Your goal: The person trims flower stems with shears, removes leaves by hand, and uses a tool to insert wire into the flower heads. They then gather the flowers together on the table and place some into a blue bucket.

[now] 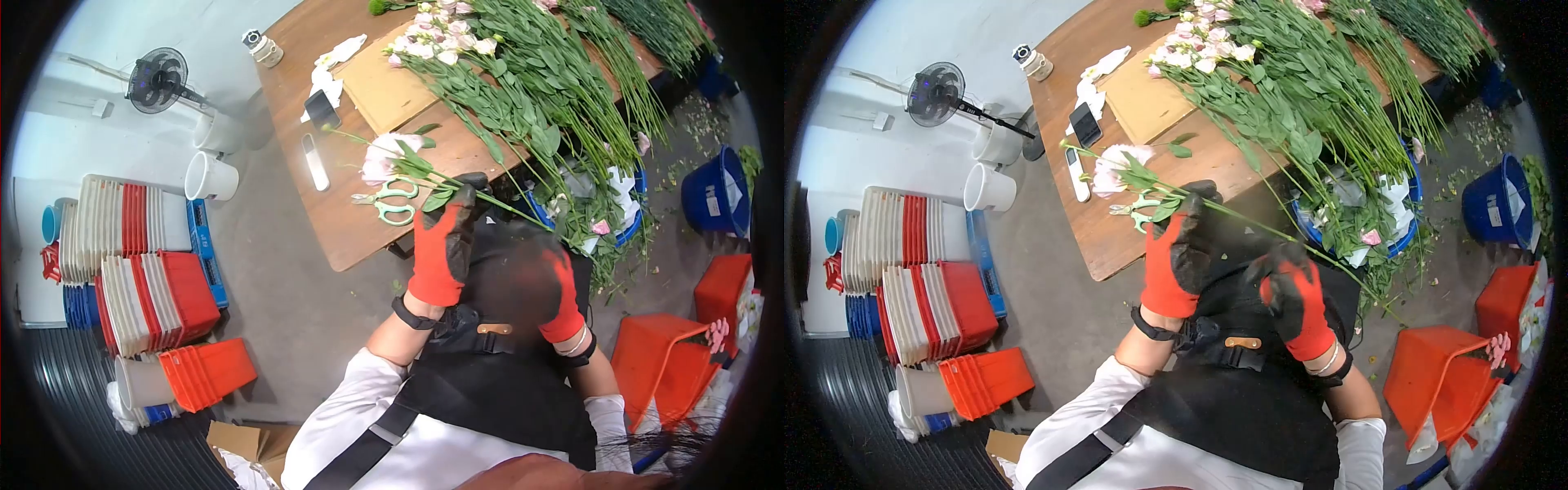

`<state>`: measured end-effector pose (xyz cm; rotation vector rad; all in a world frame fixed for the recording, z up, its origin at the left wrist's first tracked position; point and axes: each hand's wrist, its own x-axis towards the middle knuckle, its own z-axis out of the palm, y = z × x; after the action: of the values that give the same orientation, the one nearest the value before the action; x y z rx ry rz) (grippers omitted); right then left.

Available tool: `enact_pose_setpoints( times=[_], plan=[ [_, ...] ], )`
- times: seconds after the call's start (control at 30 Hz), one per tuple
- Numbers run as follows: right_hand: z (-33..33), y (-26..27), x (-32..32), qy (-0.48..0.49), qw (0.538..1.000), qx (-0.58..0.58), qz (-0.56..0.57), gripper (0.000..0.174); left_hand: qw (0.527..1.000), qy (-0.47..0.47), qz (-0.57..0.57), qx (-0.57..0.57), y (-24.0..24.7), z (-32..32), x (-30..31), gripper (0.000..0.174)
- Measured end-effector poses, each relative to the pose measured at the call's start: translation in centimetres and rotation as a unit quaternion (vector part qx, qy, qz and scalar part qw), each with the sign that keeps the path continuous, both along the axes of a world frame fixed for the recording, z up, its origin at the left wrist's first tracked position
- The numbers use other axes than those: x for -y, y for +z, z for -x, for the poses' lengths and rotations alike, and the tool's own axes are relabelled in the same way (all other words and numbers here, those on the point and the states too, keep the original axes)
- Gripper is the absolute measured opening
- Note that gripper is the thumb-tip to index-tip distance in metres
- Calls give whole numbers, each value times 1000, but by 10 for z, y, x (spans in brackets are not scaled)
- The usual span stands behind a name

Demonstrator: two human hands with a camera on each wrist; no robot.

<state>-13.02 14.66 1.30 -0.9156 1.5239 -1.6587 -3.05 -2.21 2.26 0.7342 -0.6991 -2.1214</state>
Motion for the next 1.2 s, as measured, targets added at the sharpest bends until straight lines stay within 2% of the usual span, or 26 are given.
enact_pose_setpoints(
  times=[0.07, 0.1, 0.17, 0.23, 0.3, 0.33, 0.4, 0.43, 0.53, 0.57, 0.63, 0.67, 0.7, 0.8, 0.83, 0.9, 0.97, 1.07, 1.2],
  plan=[
    [-4, 1, -8, 58, 998, -27, -8, 29, 985, 3, 123, 124, -9, -5, 2, 25],
    [-9, 26, -3, 83, 993, 85, -29, 29, 982, -5, 143, 124, -5, -5, 9, 24],
    [-4, 59, -6, 114, 980, 141, -86, 39, 977, -27, 170, 122, 1, -4, 14, 24],
    [11, 77, 2, 31, 993, -105, -36, 43, 973, -58, 188, 119, 7, -4, 12, 29],
    [31, 98, 23, -59, 951, -305, 6, 47, 951, -109, 220, 189, 30, -5, 1, 39],
    [38, 108, 37, -101, 919, -381, 21, 50, 948, -103, 251, 166, 26, -1, -3, 42],
    [47, 111, 53, -68, 913, -402, -4, 50, 939, -90, 311, 117, 17, 7, -11, 49],
    [52, 110, 58, -49, 910, -412, -16, 50, 939, -114, 304, 118, 32, 9, -13, 40],
    [60, 101, 68, -43, 926, -374, -27, 42, 931, -184, 285, 134, 36, 7, -1, 35],
    [64, 98, 71, -42, 941, -336, -7, 33, 927, -208, 279, 141, 34, 8, 4, 36],
    [67, 86, 76, -64, 988, -143, 9, 28, 932, -205, 272, 124, 33, 14, 4, 38],
    [70, 83, 78, -77, 996, -45, 17, 25, 934, -205, 268, 115, 33, 17, 3, 38],
    [80, 91, 78, -24, 1000, -1, 15, 21, 932, -199, 280, 114, 33, 22, 2, 38],
    [75, 91, 86, -138, 988, -34, 58, 21, 925, -189, 311, 110, 35, 33, -4, 38],
    [83, 87, 88, -108, 994, 8, 18, 28, 923, -186, 320, 109, 35, 36, -7, 37],
    [85, 80, 92, -70, 983, -140, 96, 36, 921, -176, 325, 123, 34, 39, -13, 36],
    [85, 78, 94, -42, 970, -205, 127, 43, 921, -162, 318, 156, 33, 40, -17, 35],
    [89, 79, 95, -26, 982, -160, 99, 52, 931, -149, 304, 138, 25, 40, -12, 30],
    [91, 83, 93, -9, 995, -85, 56, 53, 940, -144, 277, 139, 34, 40, -13, 27]
  ],
)
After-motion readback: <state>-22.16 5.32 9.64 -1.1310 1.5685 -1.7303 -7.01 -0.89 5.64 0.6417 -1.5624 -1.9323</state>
